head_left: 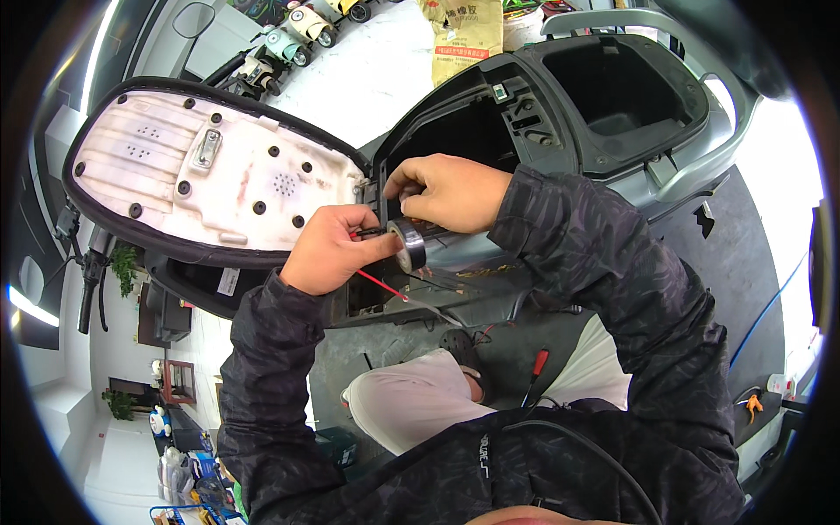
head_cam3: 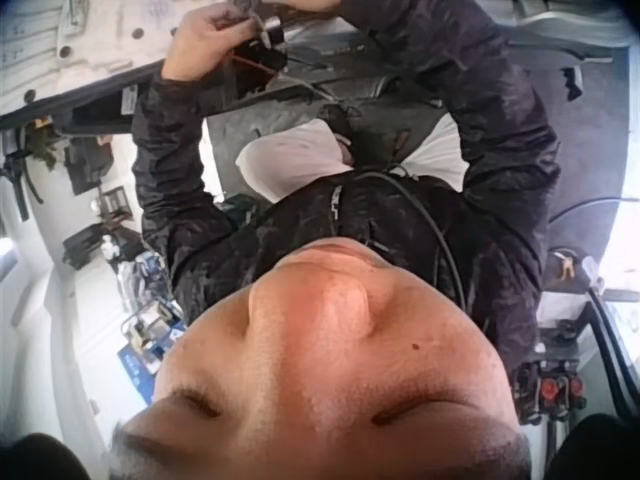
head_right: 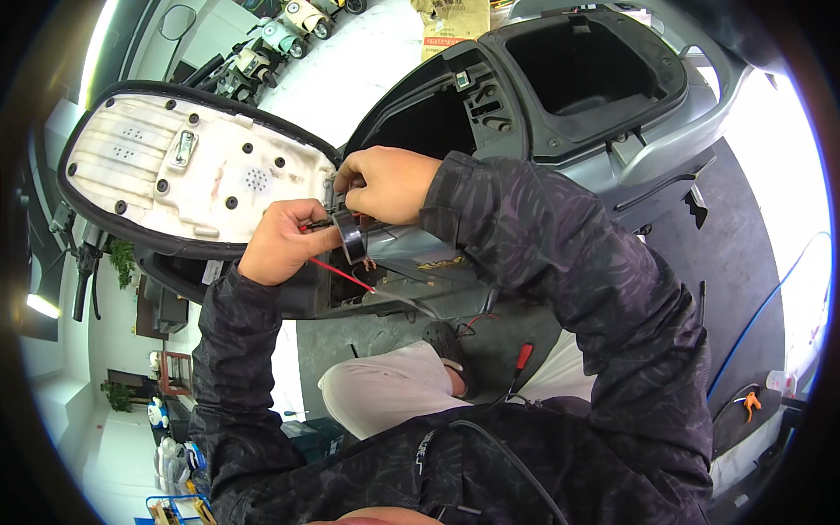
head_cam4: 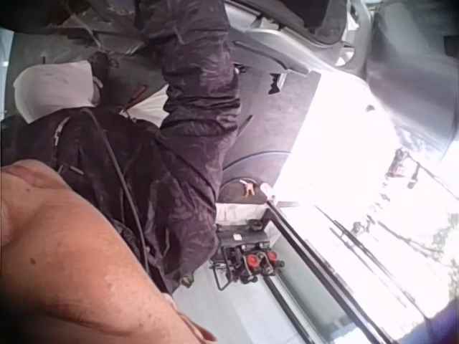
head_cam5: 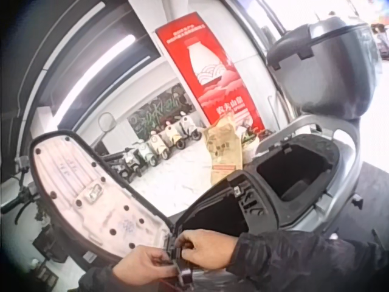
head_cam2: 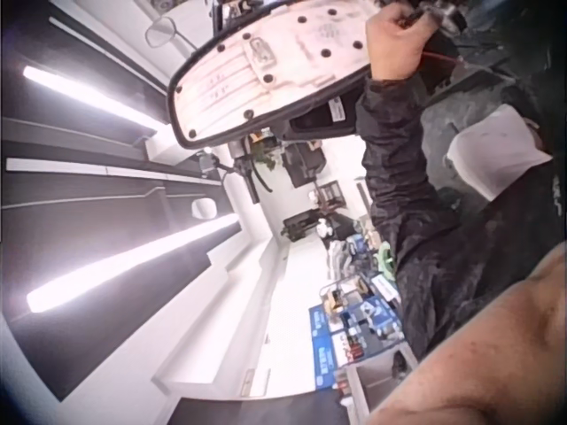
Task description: The person works on the wiring inside the seat compartment of a scooter. They strip and twist red and black wires, then wrap the connections with electrical tape. The person retrieves tape from a nearby shelf and continues securing the wires before placing the taped bundle into the compartment.
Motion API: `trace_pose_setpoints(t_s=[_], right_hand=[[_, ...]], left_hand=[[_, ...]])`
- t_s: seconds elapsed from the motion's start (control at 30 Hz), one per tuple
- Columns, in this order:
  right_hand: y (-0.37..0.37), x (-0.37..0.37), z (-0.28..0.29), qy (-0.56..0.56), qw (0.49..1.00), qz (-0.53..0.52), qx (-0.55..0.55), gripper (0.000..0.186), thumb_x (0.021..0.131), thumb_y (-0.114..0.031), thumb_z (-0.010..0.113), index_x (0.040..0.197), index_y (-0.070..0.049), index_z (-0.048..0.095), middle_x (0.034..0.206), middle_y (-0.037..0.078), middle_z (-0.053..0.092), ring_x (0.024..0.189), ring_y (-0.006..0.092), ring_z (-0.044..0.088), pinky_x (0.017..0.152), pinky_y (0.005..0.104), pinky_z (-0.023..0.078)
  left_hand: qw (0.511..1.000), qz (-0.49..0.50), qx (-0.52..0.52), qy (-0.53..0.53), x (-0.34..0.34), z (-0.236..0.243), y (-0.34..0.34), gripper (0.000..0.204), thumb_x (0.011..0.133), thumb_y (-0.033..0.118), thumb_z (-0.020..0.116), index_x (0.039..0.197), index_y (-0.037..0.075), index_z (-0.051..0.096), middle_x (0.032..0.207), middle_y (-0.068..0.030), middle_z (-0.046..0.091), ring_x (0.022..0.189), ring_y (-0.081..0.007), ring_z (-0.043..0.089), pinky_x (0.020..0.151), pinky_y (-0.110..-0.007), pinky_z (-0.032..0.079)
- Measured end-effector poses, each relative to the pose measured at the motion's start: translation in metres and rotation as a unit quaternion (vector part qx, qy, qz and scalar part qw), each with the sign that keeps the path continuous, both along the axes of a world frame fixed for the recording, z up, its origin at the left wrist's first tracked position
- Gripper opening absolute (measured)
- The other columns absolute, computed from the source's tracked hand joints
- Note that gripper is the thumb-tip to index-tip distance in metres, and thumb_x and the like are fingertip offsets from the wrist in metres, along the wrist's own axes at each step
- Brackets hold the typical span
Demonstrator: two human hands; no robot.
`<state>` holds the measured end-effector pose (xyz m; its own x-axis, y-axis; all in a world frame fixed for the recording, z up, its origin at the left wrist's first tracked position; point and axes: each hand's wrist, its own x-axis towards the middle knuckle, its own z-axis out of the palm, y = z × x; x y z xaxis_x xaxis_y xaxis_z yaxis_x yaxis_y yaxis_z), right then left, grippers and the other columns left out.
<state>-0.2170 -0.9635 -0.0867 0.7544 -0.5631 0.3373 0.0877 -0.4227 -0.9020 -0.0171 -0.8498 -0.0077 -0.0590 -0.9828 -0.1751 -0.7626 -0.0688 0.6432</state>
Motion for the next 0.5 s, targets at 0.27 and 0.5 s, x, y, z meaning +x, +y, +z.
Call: trace_pose_setpoints(t_s=[0.27,0.5], right_hand=[[-0.001,-0.005,0.005,0.058,0.991,0.107,-0.062,0.044,0.097,-0.032,0.069,0.124,0.003,0.075,0.103,0.017,0.08,0.085,0.0238,0.076,0.082,0.0351,0.058],[-0.004,-0.001,0.007,0.043,0.988,0.094,0.112,0.038,0.106,-0.025,0.067,0.13,0.004,0.072,0.093,0.005,0.074,0.078,0.01,0.064,0.074,0.0268,0.055]], left_hand=[[0.989,-0.03,-0.089,-0.118,-0.008,0.001,0.006,0.021,0.085,0.011,0.082,0.079,-0.001,0.066,0.065,0.0022,0.056,0.064,-0.0032,0.045,0.055,-0.026,0.039],[0.937,-0.082,-0.244,-0.236,-0.008,-0.012,0.003,0.015,0.087,0.009,0.077,0.087,-0.001,0.067,0.065,-0.009,0.061,0.056,-0.0126,0.054,0.056,-0.03,0.046]])
